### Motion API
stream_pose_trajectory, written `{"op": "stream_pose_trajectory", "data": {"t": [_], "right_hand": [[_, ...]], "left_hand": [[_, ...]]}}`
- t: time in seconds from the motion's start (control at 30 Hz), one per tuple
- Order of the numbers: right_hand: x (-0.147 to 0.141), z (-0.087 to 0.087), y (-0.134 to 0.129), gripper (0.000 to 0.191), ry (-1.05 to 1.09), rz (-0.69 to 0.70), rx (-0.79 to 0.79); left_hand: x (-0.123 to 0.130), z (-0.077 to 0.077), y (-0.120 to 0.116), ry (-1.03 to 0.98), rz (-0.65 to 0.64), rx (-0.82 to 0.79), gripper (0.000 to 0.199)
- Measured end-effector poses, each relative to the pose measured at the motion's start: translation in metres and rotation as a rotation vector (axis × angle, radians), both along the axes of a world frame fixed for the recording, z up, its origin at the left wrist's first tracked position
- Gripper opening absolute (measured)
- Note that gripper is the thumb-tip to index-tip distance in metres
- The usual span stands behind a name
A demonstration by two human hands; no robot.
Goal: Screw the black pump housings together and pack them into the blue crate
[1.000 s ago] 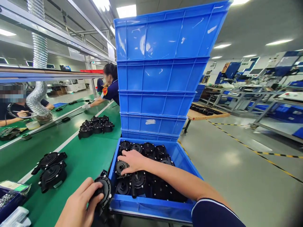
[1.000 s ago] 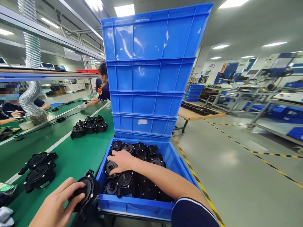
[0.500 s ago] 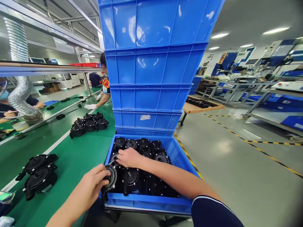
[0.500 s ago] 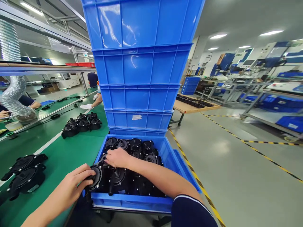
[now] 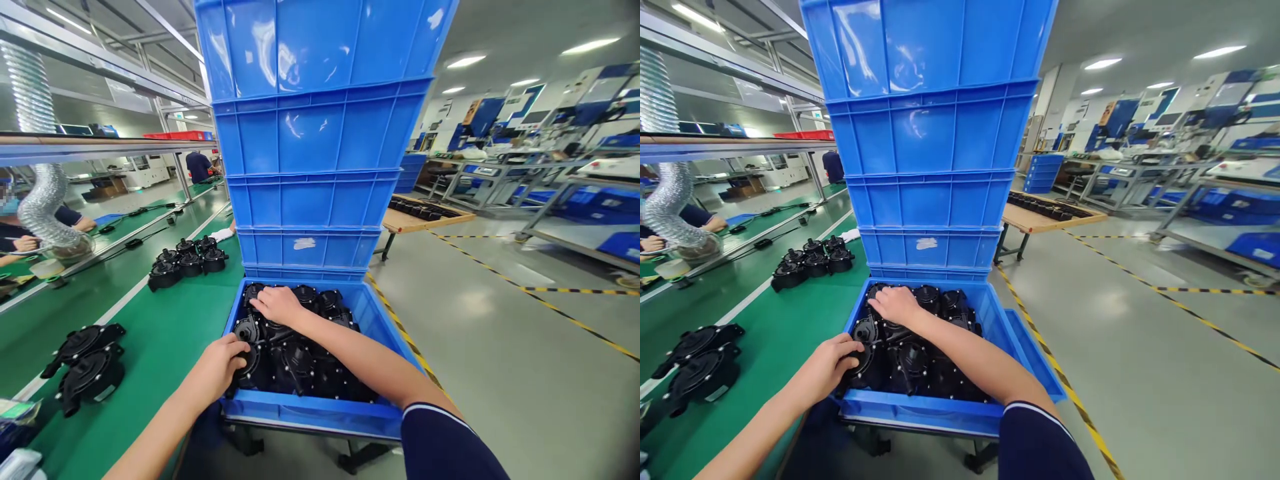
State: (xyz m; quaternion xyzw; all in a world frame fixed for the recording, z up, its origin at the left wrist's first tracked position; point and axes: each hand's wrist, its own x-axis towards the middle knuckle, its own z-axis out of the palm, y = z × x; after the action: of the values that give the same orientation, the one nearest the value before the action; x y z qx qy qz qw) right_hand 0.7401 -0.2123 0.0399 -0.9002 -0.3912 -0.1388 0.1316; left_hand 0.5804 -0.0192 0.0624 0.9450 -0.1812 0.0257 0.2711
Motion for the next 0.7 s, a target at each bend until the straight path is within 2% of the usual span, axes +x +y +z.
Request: {"op": "stream_pose_trajectory", "data": {"t": [0.13,0.27,0.37,0.43,0.57,0.7], "right_hand": [[-0.013,-0.002,0.000,0.034,0.025,0.198,-0.067],[-0.013,0.002,0.007,0.041,0.039,0.423,-0.132],[-0.014,0.001,0.014,0.032,0.061,0.523,-0.160],[-0.016,-0.001,0.016,0.024,0.063,0.511,-0.159],[-0.015,-0.003,0.018,0.021,0.059,0.335,-0.097],[-0.013,-0.003,0.025,0.022,0.117,0.212,-0.065]], "left_hand": [[-0.004,-0.010,-0.010,-0.008,0.021,0.049,0.038],[-0.007,-0.018,-0.025,-0.049,0.063,0.051,0.033],[-0.007,-0.023,-0.029,-0.080,0.082,0.005,0.032],[-0.008,-0.026,-0.029,-0.097,0.084,-0.020,0.033],[-0.007,-0.030,-0.025,-0.175,0.115,-0.019,0.036],[0.002,-0.031,-0.016,-0.154,0.046,0.013,0.036]]}}
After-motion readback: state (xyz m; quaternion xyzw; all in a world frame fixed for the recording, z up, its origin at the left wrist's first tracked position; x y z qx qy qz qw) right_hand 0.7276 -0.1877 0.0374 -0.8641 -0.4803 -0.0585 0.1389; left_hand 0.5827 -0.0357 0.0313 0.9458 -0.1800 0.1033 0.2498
